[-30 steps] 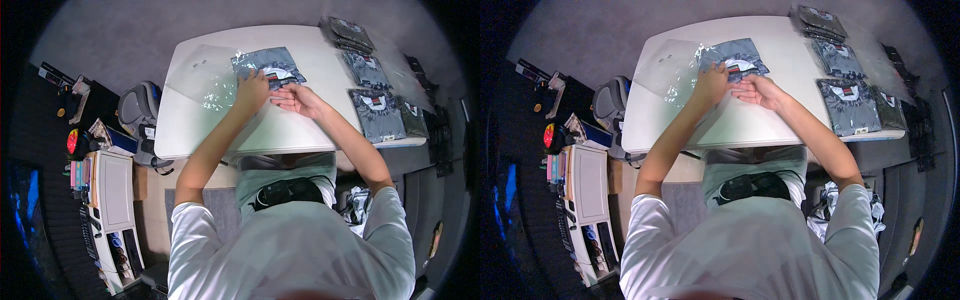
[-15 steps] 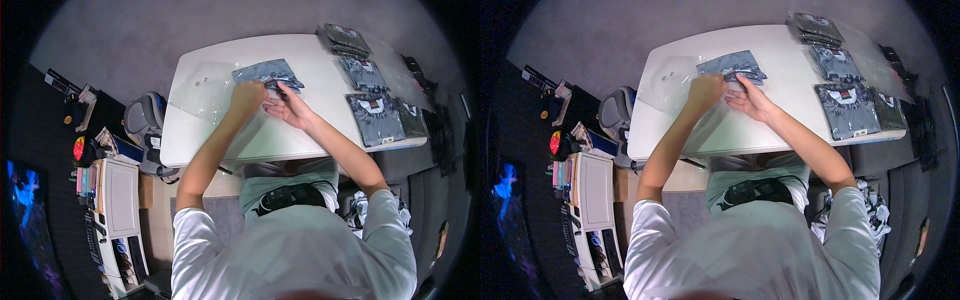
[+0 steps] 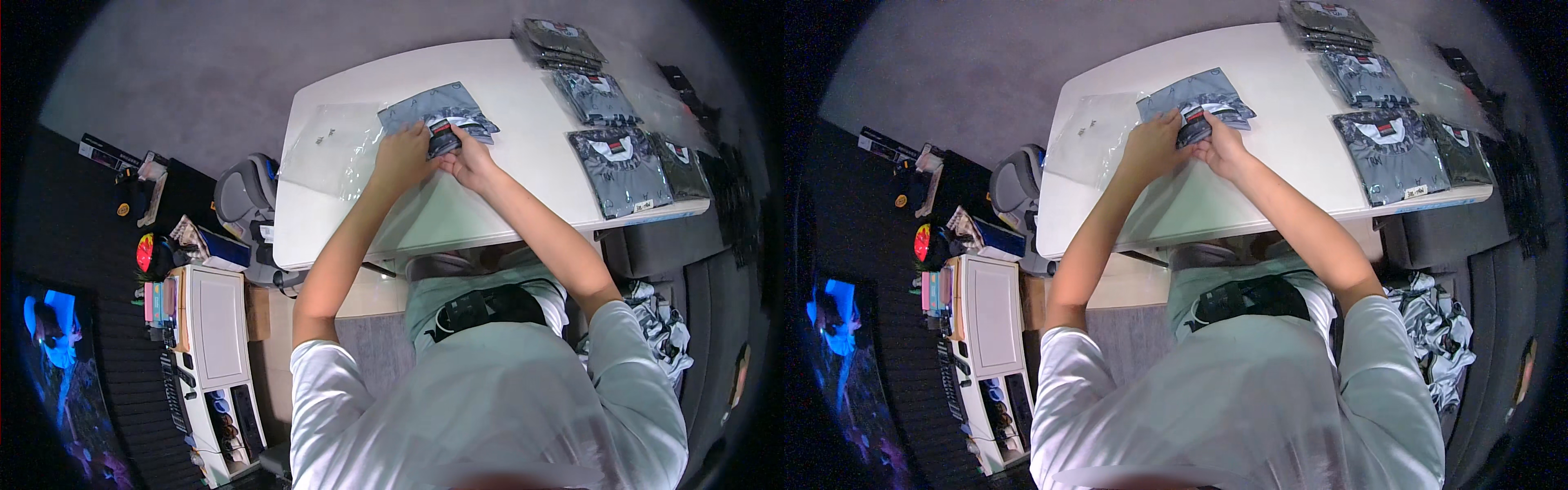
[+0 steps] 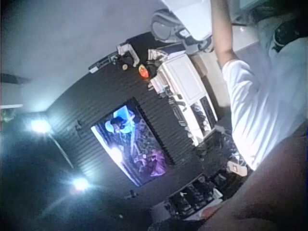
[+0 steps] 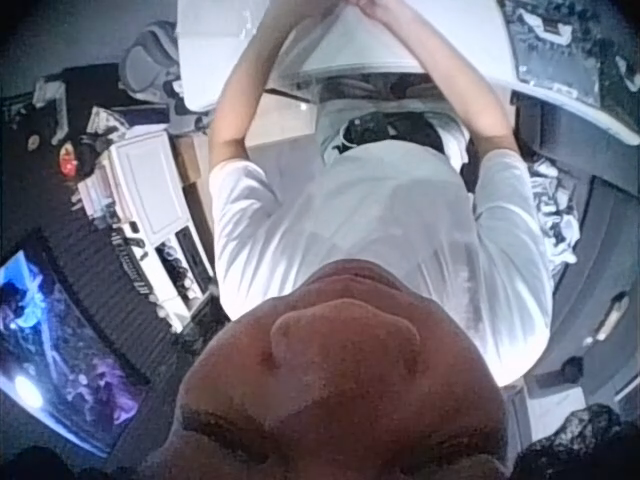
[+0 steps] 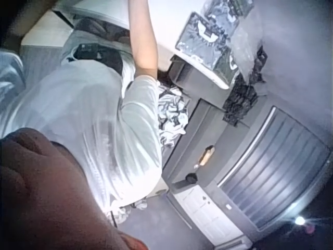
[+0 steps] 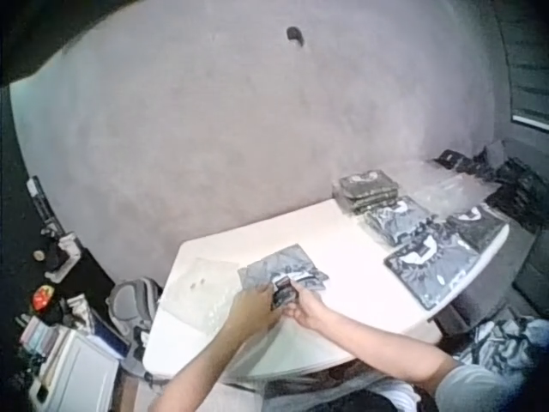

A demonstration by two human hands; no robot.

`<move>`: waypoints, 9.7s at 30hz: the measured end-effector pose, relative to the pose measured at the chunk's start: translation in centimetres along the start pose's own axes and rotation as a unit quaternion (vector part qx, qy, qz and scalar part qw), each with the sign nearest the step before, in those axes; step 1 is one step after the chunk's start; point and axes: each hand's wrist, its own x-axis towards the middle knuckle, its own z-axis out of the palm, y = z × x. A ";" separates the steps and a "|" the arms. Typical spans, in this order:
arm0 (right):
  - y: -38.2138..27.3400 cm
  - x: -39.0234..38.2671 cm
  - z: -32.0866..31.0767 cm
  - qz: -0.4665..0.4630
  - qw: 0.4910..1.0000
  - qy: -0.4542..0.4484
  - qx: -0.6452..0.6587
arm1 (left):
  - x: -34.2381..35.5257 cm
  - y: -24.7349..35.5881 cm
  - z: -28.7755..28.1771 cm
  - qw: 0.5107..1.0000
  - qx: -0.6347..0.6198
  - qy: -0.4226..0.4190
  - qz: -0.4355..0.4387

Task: Folding a camouflage-patterned shirt and placing it into a clear plastic adhesive bag.

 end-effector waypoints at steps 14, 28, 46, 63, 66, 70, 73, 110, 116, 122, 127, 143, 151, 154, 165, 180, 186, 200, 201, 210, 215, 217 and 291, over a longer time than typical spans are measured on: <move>-0.4 0.0 -0.3 0.004 0.998 -0.016 0.054 | 2.4 2.9 1.2 0.997 0.020 0.014 -0.068; -0.7 -1.6 0.1 0.004 0.995 0.000 0.100 | -1.4 2.4 -2.8 0.974 -0.215 0.011 -0.072; -6.1 -17.1 -7.3 -0.046 0.980 -0.170 0.094 | -1.6 -1.7 -5.7 0.948 -0.285 -0.105 -0.090; -5.1 -14.5 -5.9 -0.035 0.967 -0.245 0.061 | -2.6 -0.3 -4.6 0.864 -0.475 -0.153 -0.065; -4.8 -14.3 -5.9 -0.033 0.967 -0.253 0.025 | -2.7 -0.3 -5.6 0.870 -0.466 -0.150 -0.055; -4.3 -14.8 -5.6 -0.066 0.987 -0.141 -0.038 | -2.4 0.1 -6.6 0.884 -0.452 -0.116 -0.026; -4.0 -15.1 -5.4 -0.052 0.990 -0.125 -0.049 | -1.6 1.0 -6.4 0.900 -0.421 -0.117 -0.006; -2.8 -13.6 -5.3 0.015 0.991 -0.130 -0.008 | -1.1 7.9 -7.8 0.979 -0.123 -0.127 0.100; -2.3 -13.3 -4.5 0.004 0.992 -0.115 -0.047 | -0.8 9.1 -8.5 0.983 -0.078 -0.106 0.128; -2.8 -14.0 -4.1 -0.002 0.978 -0.096 -0.184 | 0.2 7.7 -10.4 0.985 -0.099 -0.132 0.051; -2.5 -13.8 -3.1 -0.074 0.982 -0.128 -0.117 | 0.1 7.6 -12.2 0.980 -0.157 -0.087 0.082; -2.9 -12.4 -1.9 -0.077 0.991 -0.099 0.046 | -3.7 8.2 -12.3 0.997 -0.016 -0.072 0.032; -2.0 -11.1 -1.9 -0.095 0.987 -0.105 0.069 | -3.4 8.8 -12.0 0.995 -0.064 0.027 0.069; -1.4 -10.9 -0.5 -0.150 0.988 -0.029 -0.017 | -3.8 10.1 -11.6 0.993 -0.050 0.041 0.100; -3.4 -9.6 8.1 -0.138 0.958 0.030 -0.248 | -3.1 13.6 -11.9 0.991 0.107 0.018 0.078; 2.5 4.1 3.2 0.040 0.996 -0.081 0.007 | -4.2 15.9 -6.3 0.983 0.159 -0.089 -0.030; 4.0 8.6 2.6 -0.004 0.988 -0.121 -0.093 | -3.5 17.2 -4.3 0.988 0.125 -0.020 -0.089; 1.5 1.6 4.2 0.056 0.977 -0.039 -0.201 | -3.1 17.7 -5.2 0.993 0.079 -0.078 -0.048; 1.6 2.0 4.1 0.054 0.977 -0.062 -0.199 | -2.9 17.8 -5.2 0.991 0.081 -0.097 -0.053; 0.6 -1.6 3.1 0.001 0.952 -0.015 -0.304 | -3.3 17.9 -4.9 0.986 0.099 -0.129 -0.038; -1.9 -2.3 2.7 -0.039 0.817 0.036 -0.574 | -4.2 17.3 -6.2 0.996 0.039 -0.076 -0.016; -2.2 -3.0 1.7 -0.121 0.692 0.059 -0.709 | -5.5 15.7 -7.1 0.986 -0.092 0.006 0.138; -7.4 -14.6 13.4 -0.264 0.359 0.040 -0.894 | -6.3 -1.7 2.8 0.988 -0.046 -0.011 -0.150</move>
